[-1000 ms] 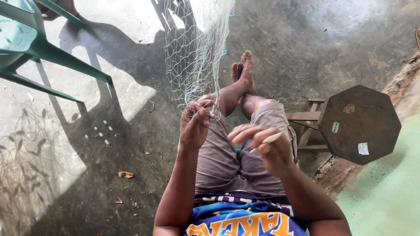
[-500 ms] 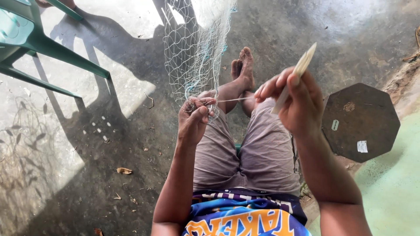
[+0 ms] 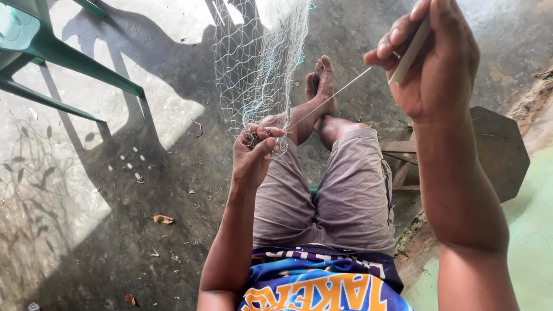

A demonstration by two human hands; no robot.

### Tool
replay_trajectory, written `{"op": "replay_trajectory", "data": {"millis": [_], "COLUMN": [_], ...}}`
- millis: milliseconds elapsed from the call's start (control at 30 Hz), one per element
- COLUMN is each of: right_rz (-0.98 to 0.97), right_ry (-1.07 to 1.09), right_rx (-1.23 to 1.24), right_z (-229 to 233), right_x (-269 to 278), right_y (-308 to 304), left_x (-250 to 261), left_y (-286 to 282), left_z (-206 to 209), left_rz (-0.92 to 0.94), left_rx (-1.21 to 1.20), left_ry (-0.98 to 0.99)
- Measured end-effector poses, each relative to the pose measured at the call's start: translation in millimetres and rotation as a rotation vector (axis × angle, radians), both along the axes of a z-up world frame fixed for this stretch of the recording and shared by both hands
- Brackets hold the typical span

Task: Repairing a fishing net by threading a shuttle through the mesh and tying knots to fix holes or extend the net.

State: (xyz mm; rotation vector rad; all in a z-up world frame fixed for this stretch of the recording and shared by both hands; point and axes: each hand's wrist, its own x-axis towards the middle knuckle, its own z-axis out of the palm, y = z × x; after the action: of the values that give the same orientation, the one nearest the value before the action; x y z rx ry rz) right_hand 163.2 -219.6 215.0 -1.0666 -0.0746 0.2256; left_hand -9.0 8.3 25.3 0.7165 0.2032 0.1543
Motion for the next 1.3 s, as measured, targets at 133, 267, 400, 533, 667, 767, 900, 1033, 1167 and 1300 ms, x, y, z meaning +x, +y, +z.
{"op": "replay_trajectory", "data": {"millis": [133, 267, 400, 533, 667, 767, 900, 1033, 1167, 1300], "right_rz": [-0.019, -0.049, -0.069, -0.068, -0.103, -0.165, -0.272, -0.32, -0.435, -0.366], "right_ry": [0.042, 0.083, 0.102, 0.111, 0.098, -0.008, -0.184, -0.244, -0.237, -0.301], "right_rx": [0.004, 0.033, 0.045, 0.063, 0.014, -0.036, -0.061, -0.095, -0.024, 0.024], "right_z": [2.3, 2.1, 0.8, 1.7, 7.0, -2.3, -10.0, -15.5, -10.5, -4.1], "right_x": [10.3, 13.7, 15.0, 15.7, 19.4, 24.7, 28.9, 26.6, 16.1, -20.0], "right_y": [-2.4, -3.6, -3.1, -2.5, -0.2, -8.0, -20.9, -34.4, -38.4, -47.5], "left_x": [2.6, 2.3, 0.4, -1.8, -0.3, 2.9, 6.4, 11.3, 13.7, 17.4], "left_y": [-4.2, -6.1, -6.0, -5.9, -5.3, -5.9, -7.3, -9.3, -14.7, -22.2], "left_z": [-6.7, -5.4, -3.0, 6.3, 14.5, 19.5, 13.1, 15.8, 13.9, 22.9], "left_rz": [0.075, 0.093, 0.107, 0.108, 0.075, 0.055, 0.06, 0.044, 0.052, 0.121], "left_rx": [0.098, 0.149, 0.15, 0.194, 0.265, 0.383, 0.436, 0.366, 0.346, 0.4], "left_ry": [0.065, 0.054, 0.04, -0.007, -0.025, -0.052, -0.11, -0.052, -0.104, -0.097]}}
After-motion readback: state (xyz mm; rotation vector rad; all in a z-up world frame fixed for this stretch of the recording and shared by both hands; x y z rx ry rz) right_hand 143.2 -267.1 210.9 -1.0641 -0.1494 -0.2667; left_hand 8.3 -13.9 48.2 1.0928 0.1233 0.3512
